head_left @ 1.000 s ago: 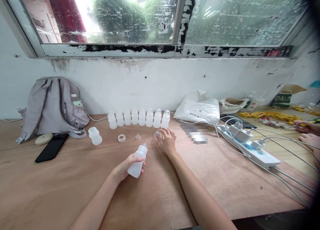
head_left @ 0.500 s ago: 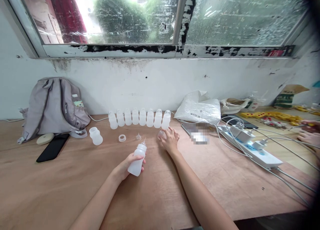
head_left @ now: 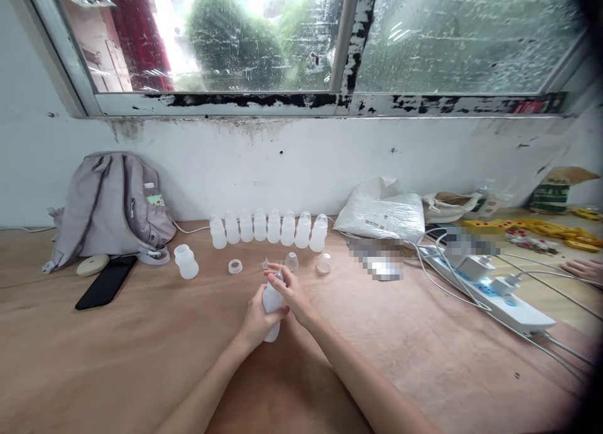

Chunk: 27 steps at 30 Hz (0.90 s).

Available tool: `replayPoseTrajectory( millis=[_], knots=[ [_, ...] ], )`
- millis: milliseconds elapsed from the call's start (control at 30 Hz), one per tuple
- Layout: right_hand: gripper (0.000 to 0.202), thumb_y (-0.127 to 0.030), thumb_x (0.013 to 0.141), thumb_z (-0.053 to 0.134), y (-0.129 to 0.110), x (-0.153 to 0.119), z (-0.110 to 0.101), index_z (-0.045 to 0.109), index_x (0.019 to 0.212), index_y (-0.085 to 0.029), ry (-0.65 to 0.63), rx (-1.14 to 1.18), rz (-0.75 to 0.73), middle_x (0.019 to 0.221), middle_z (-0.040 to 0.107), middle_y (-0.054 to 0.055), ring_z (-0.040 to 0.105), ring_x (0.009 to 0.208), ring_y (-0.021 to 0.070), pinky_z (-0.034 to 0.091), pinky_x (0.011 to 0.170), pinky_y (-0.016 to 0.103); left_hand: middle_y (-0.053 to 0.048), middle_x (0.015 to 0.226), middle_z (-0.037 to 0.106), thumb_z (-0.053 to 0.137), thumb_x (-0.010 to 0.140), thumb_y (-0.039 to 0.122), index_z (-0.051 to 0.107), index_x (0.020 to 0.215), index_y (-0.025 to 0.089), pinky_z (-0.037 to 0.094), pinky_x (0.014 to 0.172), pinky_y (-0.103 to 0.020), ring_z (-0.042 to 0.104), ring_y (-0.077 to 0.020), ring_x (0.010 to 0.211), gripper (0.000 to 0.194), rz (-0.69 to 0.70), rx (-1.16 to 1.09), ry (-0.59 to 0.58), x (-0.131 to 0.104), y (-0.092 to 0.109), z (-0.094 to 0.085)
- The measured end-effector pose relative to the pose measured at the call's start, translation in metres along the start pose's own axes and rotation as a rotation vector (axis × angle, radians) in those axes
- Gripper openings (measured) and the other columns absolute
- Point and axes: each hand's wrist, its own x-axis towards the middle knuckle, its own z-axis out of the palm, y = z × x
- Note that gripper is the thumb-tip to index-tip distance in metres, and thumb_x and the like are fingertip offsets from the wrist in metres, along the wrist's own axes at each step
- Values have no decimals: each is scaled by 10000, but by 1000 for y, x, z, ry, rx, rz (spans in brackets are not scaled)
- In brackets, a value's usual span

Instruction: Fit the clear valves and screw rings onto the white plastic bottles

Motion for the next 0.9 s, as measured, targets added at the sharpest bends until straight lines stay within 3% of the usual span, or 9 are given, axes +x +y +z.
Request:
replayPoseTrajectory(
  millis=[100,200,300,400,467,600,767,900],
  knots=[
    [316,-446,716,565,3,-1,-2,605,929,-215,-8,-1,-46,888,628,43,557,861,200,422,738,300,-6,696,559,668,597,262,483,863,167,403,541,-230,517,-131,587,337,-18,39,-13,1,-5,1],
    [356,-462,826,369,8,3,-11,602,911,-206,114,-65,-169,886,614,57,549,840,191,423,742,311,11,655,534,662,610,289,461,830,167,403,517,-225,503,-115,541,322,-59,3,-24,2,-6,0],
    [315,-363,848,340,18,13,-28,571,1008,-221,264,-476,-321,1006,574,75,505,951,209,383,835,359,30,639,505,664,611,326,441,824,174,414,506,-217,492,-100,526,344,-74,-60,29,1,-2,-1],
    [358,-261,802,426,32,24,-45,494,1152,-273,290,-1041,-420,1250,433,66,337,1163,253,227,963,448,37,637,497,676,595,357,435,835,174,419,486,-211,489,-89,498,386,-109,-113,75,1,2,-3],
    [423,-235,789,436,42,31,-52,438,1209,-284,295,-1243,-415,1302,380,65,289,1195,269,180,971,485,39,638,502,681,588,370,434,858,173,412,461,-209,492,-86,469,416,-133,-136,82,2,4,-4],
    [366,-228,786,437,54,38,-60,486,1147,-256,277,-1314,-422,1220,464,81,356,1138,253,169,974,479,41,632,504,680,589,371,432,844,172,405,439,-206,509,-90,458,408,-118,-137,83,2,3,-4],
    [230,-196,791,412,51,40,-69,573,953,-225,322,-1263,-431,1069,559,68,430,1045,220,181,982,424,40,647,509,671,596,363,443,845,170,405,429,-208,514,-91,459,388,-104,-125,77,3,-2,-4],
    [329,-143,780,388,49,40,-77,520,1074,-209,338,-1261,-433,1057,584,59,407,1091,224,143,988,447,38,647,511,671,599,358,444,854,169,415,434,-208,516,-91,462,390,-125,-108,69,2,-1,-4]
  ],
)
